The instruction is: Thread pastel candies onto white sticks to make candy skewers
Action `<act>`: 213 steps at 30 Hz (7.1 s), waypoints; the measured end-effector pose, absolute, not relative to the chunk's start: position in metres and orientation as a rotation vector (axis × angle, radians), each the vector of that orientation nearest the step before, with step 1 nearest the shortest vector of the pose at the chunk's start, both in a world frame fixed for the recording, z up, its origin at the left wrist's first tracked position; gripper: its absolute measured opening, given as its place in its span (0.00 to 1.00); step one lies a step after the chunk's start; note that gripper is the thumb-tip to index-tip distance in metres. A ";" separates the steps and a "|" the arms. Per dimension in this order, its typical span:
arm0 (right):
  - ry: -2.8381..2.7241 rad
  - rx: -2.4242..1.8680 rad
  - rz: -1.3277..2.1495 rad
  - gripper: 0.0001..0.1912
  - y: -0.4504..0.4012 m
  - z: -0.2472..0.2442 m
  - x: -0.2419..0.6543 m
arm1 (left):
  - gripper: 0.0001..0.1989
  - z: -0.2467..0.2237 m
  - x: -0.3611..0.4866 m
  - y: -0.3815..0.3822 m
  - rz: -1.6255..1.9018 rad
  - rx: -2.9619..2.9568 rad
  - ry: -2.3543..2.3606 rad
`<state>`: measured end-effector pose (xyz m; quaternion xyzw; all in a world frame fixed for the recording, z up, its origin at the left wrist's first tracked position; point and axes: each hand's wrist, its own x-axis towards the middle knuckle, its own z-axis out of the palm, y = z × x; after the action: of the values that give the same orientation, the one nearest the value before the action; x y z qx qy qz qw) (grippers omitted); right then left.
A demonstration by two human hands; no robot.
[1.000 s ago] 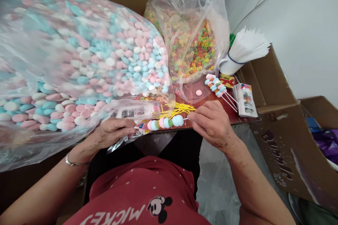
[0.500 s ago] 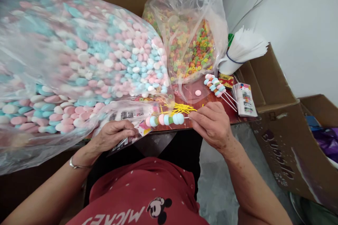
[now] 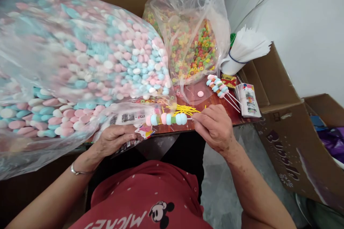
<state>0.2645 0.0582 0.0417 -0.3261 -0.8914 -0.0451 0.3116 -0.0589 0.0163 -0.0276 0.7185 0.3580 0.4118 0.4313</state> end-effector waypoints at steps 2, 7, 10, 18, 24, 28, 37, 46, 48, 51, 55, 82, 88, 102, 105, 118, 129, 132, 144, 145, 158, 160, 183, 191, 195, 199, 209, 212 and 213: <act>-2.356 -0.857 -0.136 0.05 0.058 0.041 0.264 | 0.11 -0.027 -0.058 0.016 1.051 1.810 0.880; -2.402 -0.851 -0.149 0.05 0.055 0.040 0.262 | 0.11 -0.028 -0.057 0.013 1.056 1.779 0.923; -2.414 -0.823 -0.180 0.06 0.053 0.040 0.262 | 0.12 -0.030 -0.057 0.012 1.048 1.749 0.998; -2.366 -0.831 -0.248 0.06 0.052 0.039 0.265 | 0.11 -0.030 -0.056 0.009 0.971 1.762 1.062; -2.406 -0.807 -0.212 0.05 0.053 0.039 0.267 | 0.11 -0.032 -0.055 0.008 0.963 1.732 1.053; -2.443 -0.776 -0.185 0.05 0.055 0.040 0.267 | 0.11 -0.035 -0.056 0.008 0.923 1.718 1.093; -2.498 -0.743 -0.167 0.07 0.057 0.042 0.275 | 0.12 -0.031 -0.057 0.011 0.860 1.786 1.006; -2.530 -0.709 -0.076 0.05 0.058 0.042 0.266 | 0.15 -0.027 -0.052 0.014 0.813 1.721 0.980; -2.541 -0.726 -0.018 0.05 0.060 0.043 0.264 | 0.15 -0.026 -0.053 0.014 0.822 1.711 0.960; -2.547 -0.786 0.043 0.06 0.061 0.045 0.263 | 0.14 -0.024 -0.055 0.015 0.803 1.716 0.940; -2.520 -0.776 -0.033 0.05 0.062 0.043 0.267 | 0.12 -0.022 -0.060 0.016 0.739 1.799 0.934; -2.500 -0.822 -0.207 0.05 0.055 0.049 0.254 | 0.10 -0.030 -0.062 0.005 1.032 2.068 1.095; -2.457 -0.793 -0.309 0.08 0.046 0.050 0.249 | 0.12 -0.034 -0.055 0.002 1.066 2.071 1.180; -2.519 -0.817 0.023 0.07 0.060 0.043 0.253 | 0.09 -0.035 -0.059 0.006 1.028 1.998 1.060; -2.516 -0.873 0.066 0.10 0.061 0.041 0.250 | 0.09 -0.031 -0.060 0.009 0.947 1.923 1.037; -2.529 -0.820 0.043 0.08 0.063 0.040 0.252 | 0.09 -0.029 -0.061 0.013 0.797 1.621 1.112; -2.676 -0.806 0.260 0.14 0.060 0.043 0.248 | 0.07 -0.026 -0.070 0.018 0.856 1.836 1.110; -2.660 -0.732 0.160 0.11 0.062 0.041 0.247 | 0.08 -0.023 -0.070 0.020 0.827 1.910 1.112; -2.579 -0.662 -0.110 0.05 0.062 0.037 0.242 | 0.09 -0.019 -0.079 0.022 0.786 1.967 1.224; -2.575 -0.642 -0.114 0.05 0.061 0.037 0.242 | 0.09 -0.019 -0.079 0.023 0.776 1.960 1.225; -2.599 -0.730 -0.182 0.06 0.059 0.042 0.237 | 0.09 -0.013 -0.076 0.020 0.697 1.860 1.126; -2.613 -0.749 -0.170 0.07 0.059 0.043 0.237 | 0.10 -0.014 -0.078 0.019 0.691 1.844 1.127; -2.689 -0.716 0.224 0.13 0.065 0.042 0.241 | 0.10 -0.019 -0.078 0.020 0.727 1.709 1.086; -2.635 -0.738 0.372 0.14 0.061 0.037 0.238 | 0.10 -0.016 -0.074 0.021 0.613 1.709 1.088; -2.576 -0.752 0.558 0.15 0.061 0.032 0.240 | 0.11 -0.009 -0.069 0.023 0.569 1.696 1.025; -2.589 -0.728 0.348 0.12 0.062 0.028 0.241 | 0.09 -0.005 -0.068 0.025 0.640 1.831 1.141; -2.523 -0.585 -0.076 0.08 0.064 0.033 0.238 | 0.09 -0.010 -0.076 0.023 0.745 1.996 1.195; -2.523 -0.571 -0.118 0.08 0.064 0.035 0.237 | 0.09 -0.012 -0.078 0.023 0.724 2.055 1.236; -2.536 -0.574 -0.126 0.07 0.064 0.035 0.236 | 0.09 -0.013 -0.079 0.023 0.719 2.087 1.248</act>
<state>0.2365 0.0641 0.0347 -0.2124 -0.9391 -0.0467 0.2659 -0.0786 0.0226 -0.0132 0.7856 0.4698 0.2707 0.2981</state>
